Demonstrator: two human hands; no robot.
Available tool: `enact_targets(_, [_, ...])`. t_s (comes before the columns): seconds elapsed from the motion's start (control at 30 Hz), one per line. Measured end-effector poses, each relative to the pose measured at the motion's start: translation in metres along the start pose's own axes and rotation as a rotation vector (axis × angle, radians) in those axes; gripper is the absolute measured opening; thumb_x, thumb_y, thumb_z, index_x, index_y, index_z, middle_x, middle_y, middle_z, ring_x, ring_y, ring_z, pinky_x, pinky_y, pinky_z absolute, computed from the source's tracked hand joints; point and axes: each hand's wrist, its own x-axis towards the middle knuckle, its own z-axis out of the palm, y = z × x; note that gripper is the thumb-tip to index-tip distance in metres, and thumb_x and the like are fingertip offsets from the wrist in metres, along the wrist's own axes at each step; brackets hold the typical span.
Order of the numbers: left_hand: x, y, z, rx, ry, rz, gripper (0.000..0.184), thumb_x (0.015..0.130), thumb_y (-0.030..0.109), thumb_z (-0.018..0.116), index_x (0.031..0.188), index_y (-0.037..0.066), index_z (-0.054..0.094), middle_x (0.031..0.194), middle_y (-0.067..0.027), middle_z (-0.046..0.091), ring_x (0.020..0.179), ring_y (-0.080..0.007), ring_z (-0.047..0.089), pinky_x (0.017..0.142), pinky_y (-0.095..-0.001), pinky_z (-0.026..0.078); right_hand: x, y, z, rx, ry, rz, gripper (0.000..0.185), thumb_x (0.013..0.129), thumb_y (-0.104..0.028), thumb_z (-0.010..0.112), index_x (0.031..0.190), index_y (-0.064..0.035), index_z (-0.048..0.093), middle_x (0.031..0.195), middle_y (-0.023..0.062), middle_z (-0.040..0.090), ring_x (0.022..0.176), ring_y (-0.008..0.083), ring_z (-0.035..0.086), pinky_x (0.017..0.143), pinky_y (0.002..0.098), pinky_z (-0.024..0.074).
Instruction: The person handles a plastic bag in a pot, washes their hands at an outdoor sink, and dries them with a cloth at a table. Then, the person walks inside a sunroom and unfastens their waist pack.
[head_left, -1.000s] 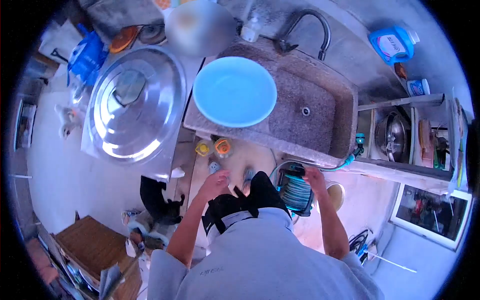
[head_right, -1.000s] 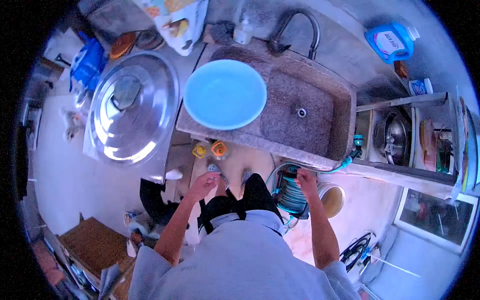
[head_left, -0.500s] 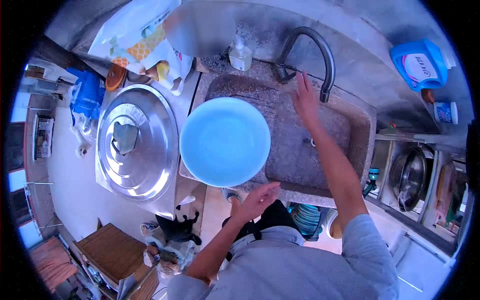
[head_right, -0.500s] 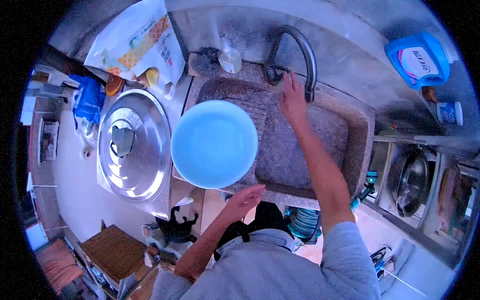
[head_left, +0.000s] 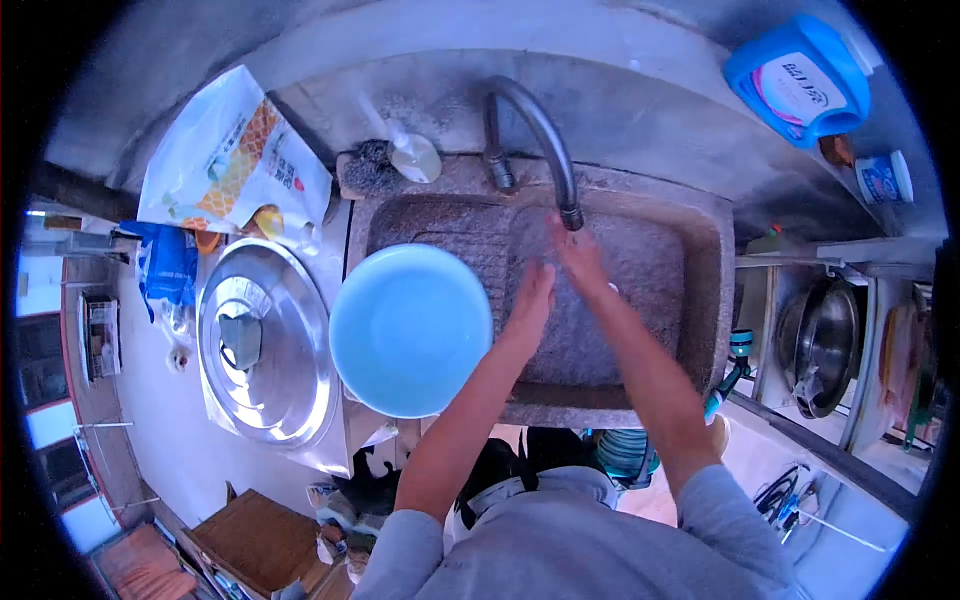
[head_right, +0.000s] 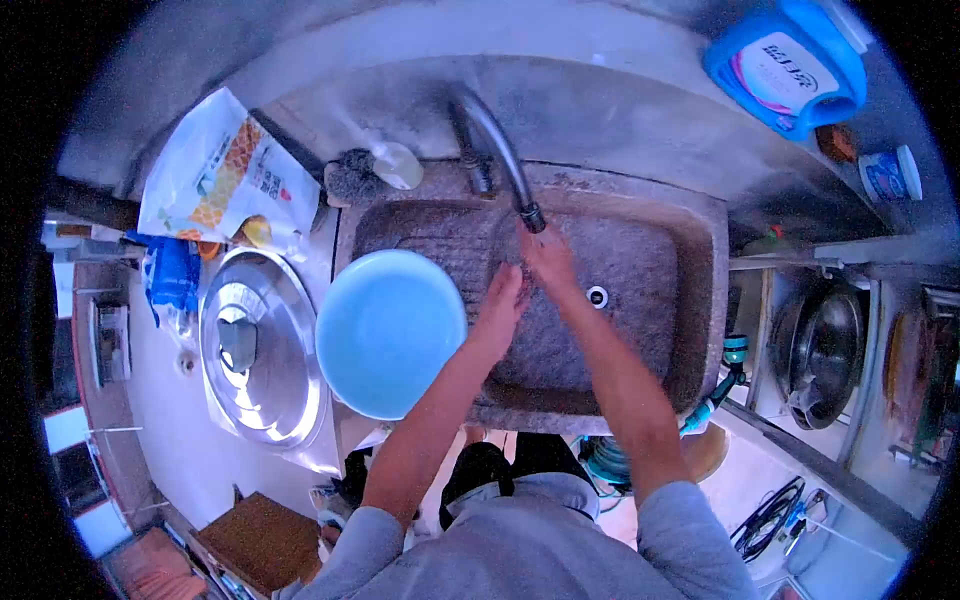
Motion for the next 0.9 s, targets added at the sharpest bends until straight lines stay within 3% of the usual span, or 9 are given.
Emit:
enact_targets(0.03, [0.017, -0.005, 0.001, -0.045, -0.107, 0.120, 0.048, 0.084, 0.035, 0.046, 0.120, 0.005, 0.036, 0.116, -0.0059, 0.043, 0.100, -0.0119, 0.044, 0.084, -0.0284, 0.038, -0.008, 0.002, 0.001, 0.001, 0.013, 0.000, 0.026, 0.085, -0.021, 0.041, 0.103, -0.0053, 0.052, 0.083, 0.0087, 0.058, 0.076, 0.0222, 0.056, 0.065, 0.0331, 0.0454])
enact_targets(0.1, [0.042, -0.008, 0.004, -0.084, -0.142, 0.095, 0.042, 0.083, 0.036, 0.048, 0.111, 0.005, 0.043, 0.107, -0.0049, 0.048, 0.088, -0.0099, 0.047, 0.077, -0.0261, 0.040, -0.017, 0.011, 0.005, 1.032, -0.020, 0.481, 0.026, 0.086, -0.028, 0.039, 0.088, -0.0070, 0.054, 0.061, 0.0023, 0.052, 0.048, 0.0137, 0.049, 0.042, 0.0261, 0.0412])
enact_targets(0.23, [0.049, 0.013, 0.024, 0.103, -0.167, -0.044, 0.028, 0.081, 0.036, 0.052, 0.084, 0.008, 0.055, 0.076, 0.0009, 0.055, 0.058, -0.0055, 0.046, 0.054, -0.0210, 0.041, -0.027, 0.006, -0.010, 1.586, -0.142, 0.584, 0.023, 0.086, -0.029, 0.040, 0.072, -0.0118, 0.045, 0.050, -0.0032, 0.039, 0.035, 0.0050, 0.033, 0.029, 0.0166, 0.0232])
enact_targets(0.33, [0.047, 0.029, 0.041, 0.160, -0.232, -0.084, 0.027, 0.080, 0.035, 0.053, 0.082, 0.009, 0.054, 0.072, 0.0011, 0.053, 0.058, -0.0065, 0.046, 0.053, -0.0222, 0.041, -0.031, 0.015, -0.007, 1.795, -0.211, 0.450, 0.024, 0.087, -0.030, 0.039, 0.072, -0.0126, 0.046, 0.051, -0.0034, 0.039, 0.032, 0.0048, 0.031, 0.026, 0.0166, 0.0208])
enact_targets(0.5, [0.048, 0.031, 0.054, 0.097, -0.180, -0.043, 0.027, 0.080, 0.036, 0.053, 0.081, 0.008, 0.054, 0.069, 0.0005, 0.051, 0.060, -0.0089, 0.048, 0.054, -0.0244, 0.041, -0.012, 0.029, 0.008, 1.588, -0.046, 0.371, 0.021, 0.085, -0.027, 0.043, 0.076, -0.0100, 0.049, 0.054, 0.0004, 0.046, 0.035, 0.0105, 0.040, 0.029, 0.0232, 0.0306])
enact_targets(0.57, [0.058, 0.016, 0.057, -0.033, -0.064, 0.041, 0.030, 0.080, 0.037, 0.052, 0.082, 0.007, 0.055, 0.071, -0.0004, 0.053, 0.063, -0.0097, 0.049, 0.057, -0.0248, 0.040, 0.004, 0.043, 0.030, 0.406, 0.513, -0.189, 0.020, 0.084, -0.023, 0.046, 0.083, -0.0036, 0.050, 0.061, 0.0050, 0.052, 0.051, 0.0189, 0.052, 0.045, 0.0308, 0.0409])
enact_targets(0.67, [0.070, -0.001, 0.055, -0.044, 0.127, 0.155, 0.032, 0.081, 0.037, 0.051, 0.086, 0.005, 0.055, 0.072, -0.0012, 0.052, 0.066, -0.0120, 0.048, 0.061, -0.0280, 0.040, -0.005, 0.019, 0.000, 0.158, 0.247, -0.046, 0.022, 0.082, -0.020, 0.048, 0.091, 0.0002, 0.050, 0.070, 0.0104, 0.056, 0.068, 0.0225, 0.054, 0.062, 0.0334, 0.0418])
enact_targets(0.8, [0.062, 0.009, 0.058, 0.157, 0.093, 0.222, 0.035, 0.082, 0.042, 0.048, 0.080, 0.007, 0.052, 0.079, -0.0012, 0.050, 0.075, -0.0112, 0.046, 0.064, -0.0278, 0.039, -0.007, 0.019, -0.002, 0.380, 0.124, 0.005, 0.021, 0.084, -0.020, 0.046, 0.095, -0.0029, 0.051, 0.077, 0.0091, 0.056, 0.072, 0.0173, 0.052, 0.067, 0.0296, 0.0415])
enact_targets(0.9, [0.068, 0.014, 0.056, 0.413, 0.108, 0.379, 0.036, 0.081, 0.042, 0.049, 0.074, 0.007, 0.053, 0.072, -0.0007, 0.050, 0.066, -0.0116, 0.046, 0.058, -0.0292, 0.039, -0.022, 0.003, -0.004, 0.983, 0.065, 0.168, 0.022, 0.085, -0.020, 0.045, 0.098, -0.0038, 0.050, 0.087, 0.0065, 0.054, 0.082, 0.0147, 0.049, 0.075, 0.0277, 0.0394])
